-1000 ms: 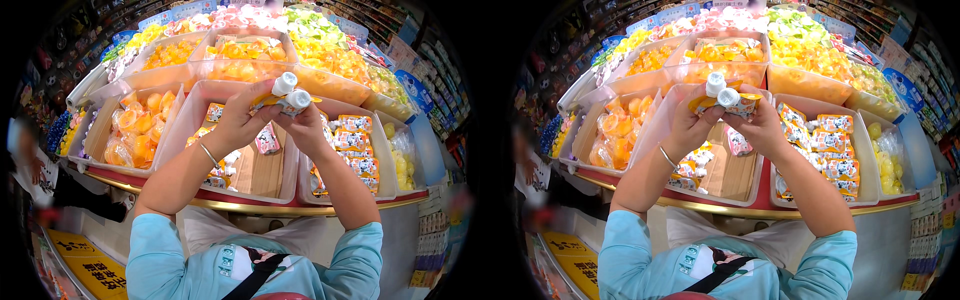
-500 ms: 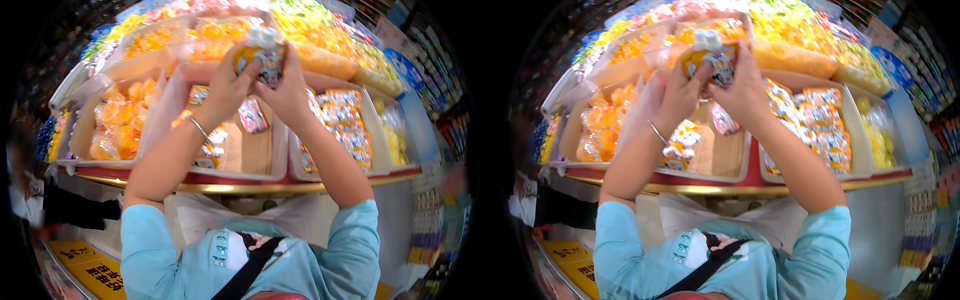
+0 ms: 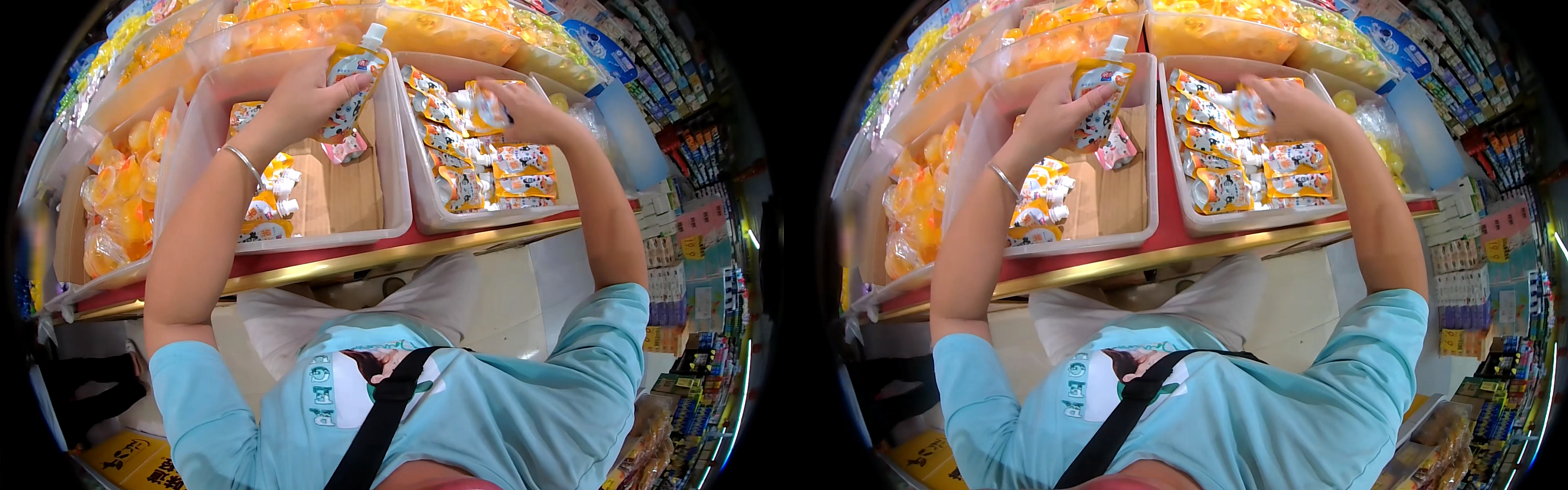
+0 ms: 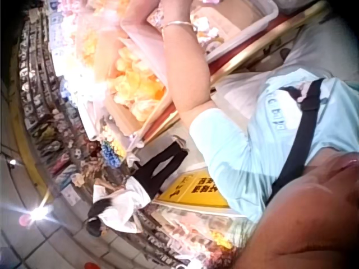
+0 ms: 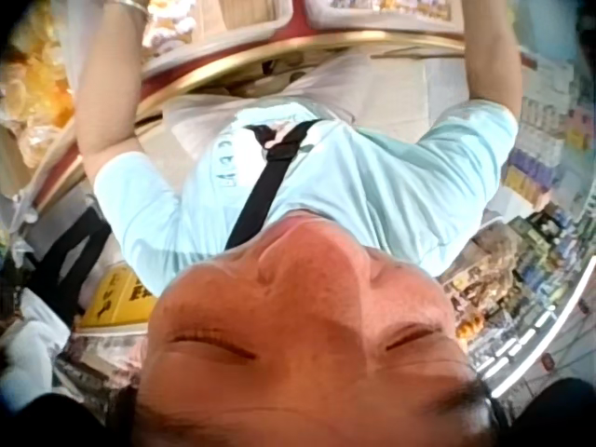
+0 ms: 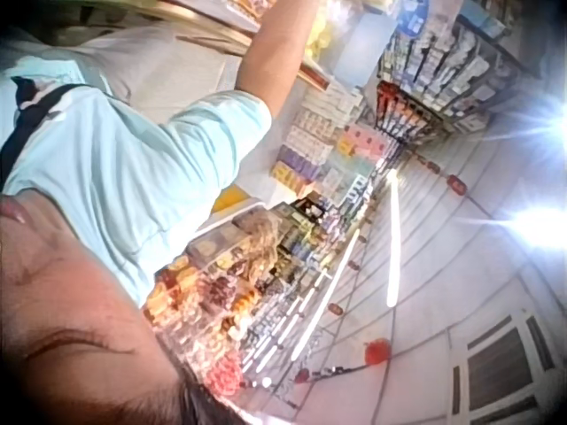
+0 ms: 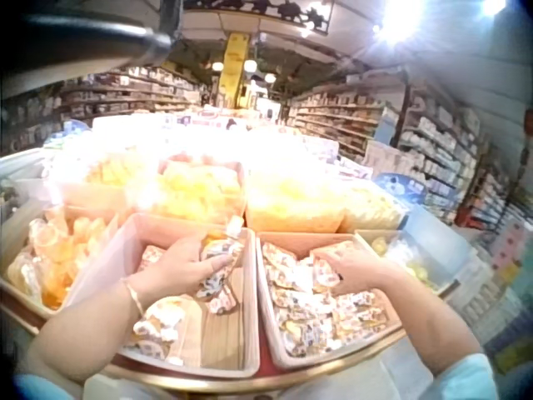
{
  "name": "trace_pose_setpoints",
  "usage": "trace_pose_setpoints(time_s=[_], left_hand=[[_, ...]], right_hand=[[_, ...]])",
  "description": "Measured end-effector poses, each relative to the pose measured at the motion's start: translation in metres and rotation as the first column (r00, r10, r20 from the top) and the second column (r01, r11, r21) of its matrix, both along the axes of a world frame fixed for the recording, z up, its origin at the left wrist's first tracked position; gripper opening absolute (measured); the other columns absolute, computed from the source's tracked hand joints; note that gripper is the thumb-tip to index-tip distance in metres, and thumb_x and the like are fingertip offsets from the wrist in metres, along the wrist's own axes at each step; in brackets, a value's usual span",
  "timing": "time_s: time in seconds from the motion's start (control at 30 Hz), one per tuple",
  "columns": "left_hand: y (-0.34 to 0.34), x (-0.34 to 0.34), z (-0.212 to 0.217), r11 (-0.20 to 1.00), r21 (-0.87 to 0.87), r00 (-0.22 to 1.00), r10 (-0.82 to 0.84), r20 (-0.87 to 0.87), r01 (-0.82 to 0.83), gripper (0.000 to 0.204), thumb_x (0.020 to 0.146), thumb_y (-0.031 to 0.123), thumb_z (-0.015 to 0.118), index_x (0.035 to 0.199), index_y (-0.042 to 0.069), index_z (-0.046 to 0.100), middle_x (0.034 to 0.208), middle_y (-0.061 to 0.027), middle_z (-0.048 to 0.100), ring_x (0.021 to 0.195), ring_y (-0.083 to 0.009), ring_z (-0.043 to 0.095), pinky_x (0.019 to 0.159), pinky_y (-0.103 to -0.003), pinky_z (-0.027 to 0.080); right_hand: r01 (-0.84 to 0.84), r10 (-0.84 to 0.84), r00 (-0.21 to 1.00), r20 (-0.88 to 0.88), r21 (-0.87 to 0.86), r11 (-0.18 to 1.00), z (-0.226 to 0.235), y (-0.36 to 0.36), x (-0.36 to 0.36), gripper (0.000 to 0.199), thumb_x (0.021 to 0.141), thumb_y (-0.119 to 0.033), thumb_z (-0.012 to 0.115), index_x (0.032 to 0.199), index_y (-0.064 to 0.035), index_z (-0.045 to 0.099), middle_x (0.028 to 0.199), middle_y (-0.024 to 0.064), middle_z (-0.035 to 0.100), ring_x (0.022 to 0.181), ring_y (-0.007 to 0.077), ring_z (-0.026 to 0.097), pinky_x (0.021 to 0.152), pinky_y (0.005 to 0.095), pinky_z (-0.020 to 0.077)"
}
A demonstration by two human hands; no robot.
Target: The person repeatedly picks up small pouches from a bin, inspects them, and places them into a second bin. They also rearrange the bins on the shelf to organize the display.
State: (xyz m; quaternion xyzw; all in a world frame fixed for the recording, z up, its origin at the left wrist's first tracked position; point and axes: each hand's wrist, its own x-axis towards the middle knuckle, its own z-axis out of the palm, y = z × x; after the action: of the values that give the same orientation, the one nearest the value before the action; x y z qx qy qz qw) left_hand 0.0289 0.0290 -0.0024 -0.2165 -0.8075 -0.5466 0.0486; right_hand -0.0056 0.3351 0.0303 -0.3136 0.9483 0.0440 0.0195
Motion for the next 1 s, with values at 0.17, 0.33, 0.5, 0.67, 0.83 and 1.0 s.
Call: trace_pose_setpoints(time_s=[0.17, 0.33, 0.5, 0.67, 0.83, 1.0], left_hand=[[-0.002, 0.000, 0.001, 0.998, -0.053, 0.997, 0.036, -0.066, -0.040, 0.043, 0.078, 0.036, 0.057, 0.096, -0.002, 0.047, 0.077, -0.0093, 0.055, 0.069, -0.0128, 0.053, 0.056, -0.027, 0.044], [-0.006, -0.003, -0.001, 0.998, -0.051, 0.998, 0.045, -0.051, -0.047, 0.044, 0.078, 0.037, 0.057, 0.097, -0.002, 0.047, 0.079, -0.0106, 0.056, 0.069, -0.0141, 0.053, 0.061, -0.027, 0.044], [-0.001, 0.002, 0.006, 0.999, 0.005, 0.999, 0.032, -0.023, -0.032, 0.042, 0.079, 0.035, 0.057, 0.100, 0.000, 0.047, 0.081, -0.0056, 0.056, 0.071, -0.0094, 0.053, 0.061, -0.025, 0.045], [-0.005, -0.003, 0.001, 0.992, 0.052, 0.991, -0.117, 0.068, 0.113, 0.043, 0.079, 0.030, 0.057, 0.109, 0.001, 0.046, 0.086, -0.0049, 0.057, 0.076, -0.0115, 0.053, 0.069, -0.026, 0.044], [-0.003, 0.007, 0.012, 0.986, -0.022, 0.987, -0.162, 0.014, 0.163, 0.041, 0.075, 0.023, 0.063, 0.107, 0.002, 0.047, 0.091, -0.0051, 0.056, 0.080, -0.0098, 0.053, 0.071, -0.025, 0.044], [-0.008, 0.007, 0.017, 0.971, -0.080, 0.960, -0.207, 0.190, 0.225, 0.045, 0.075, 0.027, 0.064, 0.106, 0.000, 0.046, 0.092, -0.0048, 0.055, 0.084, -0.0075, 0.052, 0.071, -0.022, 0.044]], right_hand=[[0.062, -0.070, 0.997, 0.026, 0.224, 0.973, -0.027, 0.035, 0.007, 0.071, 0.060, -0.012, 0.065, 0.125, -0.0180, 0.038, 0.111, 0.0101, 0.046, 0.107, 0.0281, 0.039, 0.092, 0.0346, 0.0326], [0.019, -0.026, 0.999, 0.028, 0.214, 0.977, -0.035, 0.041, 0.017, 0.051, 0.069, -0.019, 0.060, 0.118, -0.0205, 0.047, 0.120, 0.0085, 0.042, 0.115, 0.0260, 0.034, 0.095, 0.0356, 0.0296], [0.017, -0.003, 0.997, -0.080, 0.176, 0.984, -0.039, 0.046, 0.024, 0.045, 0.076, -0.025, 0.054, 0.119, -0.0159, 0.045, 0.124, 0.0100, 0.040, 0.117, 0.0252, 0.034, 0.096, 0.0367, 0.0279], [-0.145, 0.037, 0.941, -0.335, -0.301, 0.943, -0.011, -0.021, 0.026, 0.051, 0.077, -0.031, 0.055, 0.120, -0.0072, 0.042, 0.121, 0.0114, 0.042, 0.112, 0.0302, 0.039, 0.092, 0.0387, 0.0315], [-0.059, 0.138, 0.990, 0.038, -0.769, 0.637, 0.007, -0.105, 0.037, 0.045, 0.079, -0.029, 0.057, 0.114, -0.0030, 0.044, 0.101, 0.0108, 0.053, 0.089, 0.0195, 0.053, 0.074, 0.0314, 0.0441], [0.411, 0.246, 0.817, 0.521, -0.827, 0.384, 0.015, -0.114, 0.037, 0.027, 0.081, -0.023, 0.057, 0.095, -0.0008, 0.054, 0.085, 0.0048, 0.056, 0.078, 0.0097, 0.053, 0.067, 0.0254, 0.0459]])
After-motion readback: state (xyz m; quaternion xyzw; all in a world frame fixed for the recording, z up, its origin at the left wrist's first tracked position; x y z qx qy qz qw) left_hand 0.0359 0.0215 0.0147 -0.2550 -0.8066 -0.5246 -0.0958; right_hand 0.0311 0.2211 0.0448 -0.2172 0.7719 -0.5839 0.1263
